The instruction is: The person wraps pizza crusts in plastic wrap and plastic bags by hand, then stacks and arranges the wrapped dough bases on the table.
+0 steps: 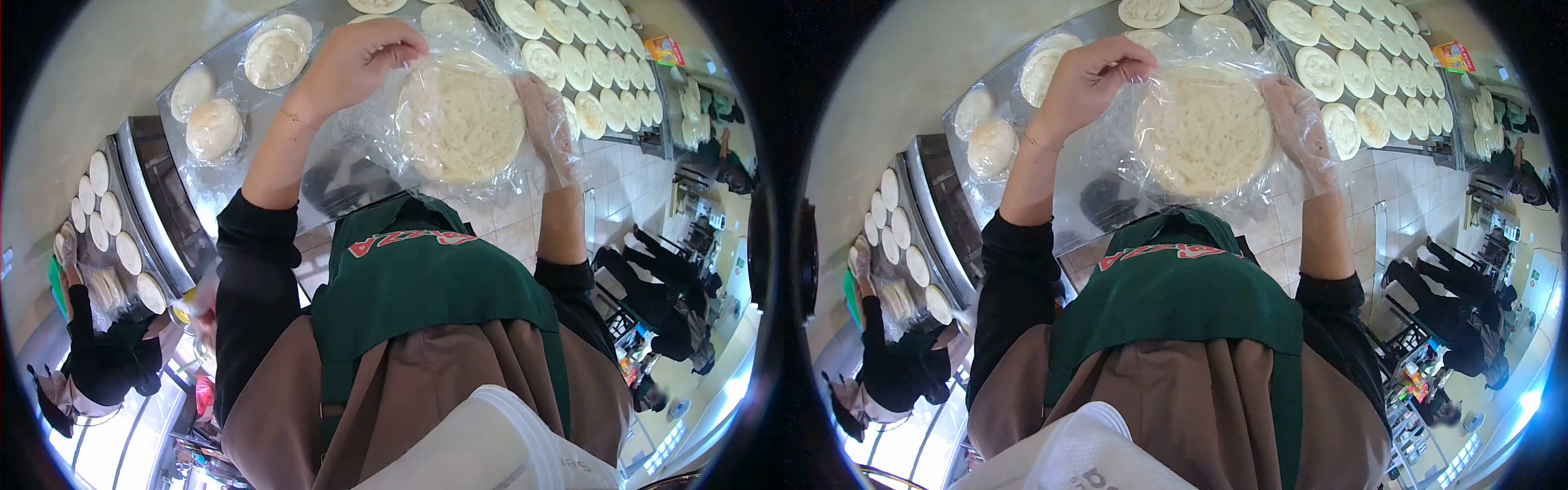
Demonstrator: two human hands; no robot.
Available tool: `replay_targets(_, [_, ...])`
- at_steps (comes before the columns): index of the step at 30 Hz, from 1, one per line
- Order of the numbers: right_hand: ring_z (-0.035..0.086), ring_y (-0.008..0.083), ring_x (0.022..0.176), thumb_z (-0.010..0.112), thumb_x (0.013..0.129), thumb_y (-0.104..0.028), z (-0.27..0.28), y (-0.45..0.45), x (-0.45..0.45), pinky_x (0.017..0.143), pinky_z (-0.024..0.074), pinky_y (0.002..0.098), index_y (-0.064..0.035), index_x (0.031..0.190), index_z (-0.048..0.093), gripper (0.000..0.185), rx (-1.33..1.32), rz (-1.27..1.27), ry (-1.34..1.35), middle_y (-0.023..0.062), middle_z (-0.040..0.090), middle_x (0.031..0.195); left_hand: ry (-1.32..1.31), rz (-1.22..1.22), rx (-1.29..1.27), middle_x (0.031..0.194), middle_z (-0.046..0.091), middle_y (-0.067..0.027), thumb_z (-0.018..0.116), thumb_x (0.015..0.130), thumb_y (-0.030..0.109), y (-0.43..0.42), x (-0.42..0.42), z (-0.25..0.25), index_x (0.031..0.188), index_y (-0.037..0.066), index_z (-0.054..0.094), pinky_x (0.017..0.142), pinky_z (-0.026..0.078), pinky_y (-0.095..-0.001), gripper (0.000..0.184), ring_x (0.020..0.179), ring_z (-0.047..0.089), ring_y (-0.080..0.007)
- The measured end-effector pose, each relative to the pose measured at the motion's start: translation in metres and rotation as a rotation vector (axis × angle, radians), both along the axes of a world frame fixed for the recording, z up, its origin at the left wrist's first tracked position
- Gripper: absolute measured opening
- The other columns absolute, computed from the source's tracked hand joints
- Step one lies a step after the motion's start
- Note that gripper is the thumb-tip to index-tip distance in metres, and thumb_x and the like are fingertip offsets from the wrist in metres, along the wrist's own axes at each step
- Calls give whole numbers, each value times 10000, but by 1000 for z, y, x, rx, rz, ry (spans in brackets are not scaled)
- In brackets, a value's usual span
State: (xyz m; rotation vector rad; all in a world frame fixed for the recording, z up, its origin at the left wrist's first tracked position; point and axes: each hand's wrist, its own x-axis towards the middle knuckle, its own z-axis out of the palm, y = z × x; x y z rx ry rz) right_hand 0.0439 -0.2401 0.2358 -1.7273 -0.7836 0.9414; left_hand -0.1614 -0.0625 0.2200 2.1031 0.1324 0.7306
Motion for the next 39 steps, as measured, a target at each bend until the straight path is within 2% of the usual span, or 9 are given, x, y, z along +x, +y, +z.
replay_targets(2, [534, 127, 770, 489, 943, -267, -9, 1, 7, 782, 433, 280, 54, 853, 630, 362, 105, 20, -248, 57, 613, 877, -24, 77, -473, 855, 631, -55, 535, 868, -36, -7, 3, 4, 1043, 34, 626, 777, 515, -263, 209, 840, 622, -155])
replay_targets(8, [505, 223, 685, 480, 946, -218, -2, 5, 12, 809, 409, 323, 63, 763, 595, 355, 210, -36, -506, 147, 577, 745, -253, 112, -857, 925, 651, -91, 600, 884, 80, -16, 5, 16, 1101, -35, 573, 829, 497, -251, 247, 880, 636, -165])
replay_targets(11, [482, 242, 647, 487, 944, -202, 1, 8, 12, 746, 411, 324, 67, 749, 582, 346, 341, -25, -682, 166, 539, 677, -54, 265, -629, 927, 649, -91, 634, 863, 88, -18, 2, 15, 1072, -49, 581, 831, 493, -249, 255, 904, 624, -147])
replay_targets(21, [496, 256, 637, 491, 942, -191, 3, 19, 13, 637, 414, 352, 70, 790, 583, 316, 358, -42, -554, 166, 556, 747, -236, 585, -238, 843, 654, -69, 615, 849, 7, -22, 10, 9, 930, 3, 650, 703, 516, -238, 88, 783, 633, -126])
replay_targets(23, [529, 297, 657, 498, 938, -188, -6, 22, 17, 626, 428, 378, 68, 797, 589, 306, 459, 26, -825, 190, 574, 800, -174, 738, 148, 819, 648, -88, 567, 860, -31, -20, 10, 9, 911, 18, 653, 655, 522, -236, 111, 747, 634, -128])
replay_targets(26, [540, 335, 674, 501, 935, -185, -3, 20, 11, 626, 437, 400, 66, 797, 594, 302, 306, 11, -738, 209, 581, 832, -131, 739, 345, 806, 637, -87, 533, 868, -40, -4, 8, 5, 943, 32, 633, 625, 519, -239, 144, 722, 627, -124])
replay_targets(29, [533, 337, 659, 510, 927, -159, 2, 27, 3, 607, 433, 393, 73, 793, 592, 280, 419, 30, -777, 207, 565, 801, -153, 728, -146, 789, 616, -69, 555, 891, 32, -2, 11, 13, 949, 10, 595, 603, 516, -246, 74, 677, 601, -118])
replay_targets(32, [535, 333, 648, 529, 910, -123, 2, 32, 3, 579, 429, 386, 68, 783, 597, 240, 465, -6, -821, 200, 551, 771, -232, 861, -344, 766, 582, -38, 598, 898, 140, -15, 13, 15, 908, 7, 561, 562, 482, -224, 138, 620, 545, -89])
replay_targets(39, [544, 331, 637, 553, 884, -95, 8, 32, -18, 573, 434, 384, 51, 767, 612, 196, 461, -20, -895, 193, 546, 750, -254, 973, -437, 628, 492, 22, 695, 825, 203, -37, 29, -26, 704, 32, 543, 442, 344, -204, 259, 505, 405, -54])
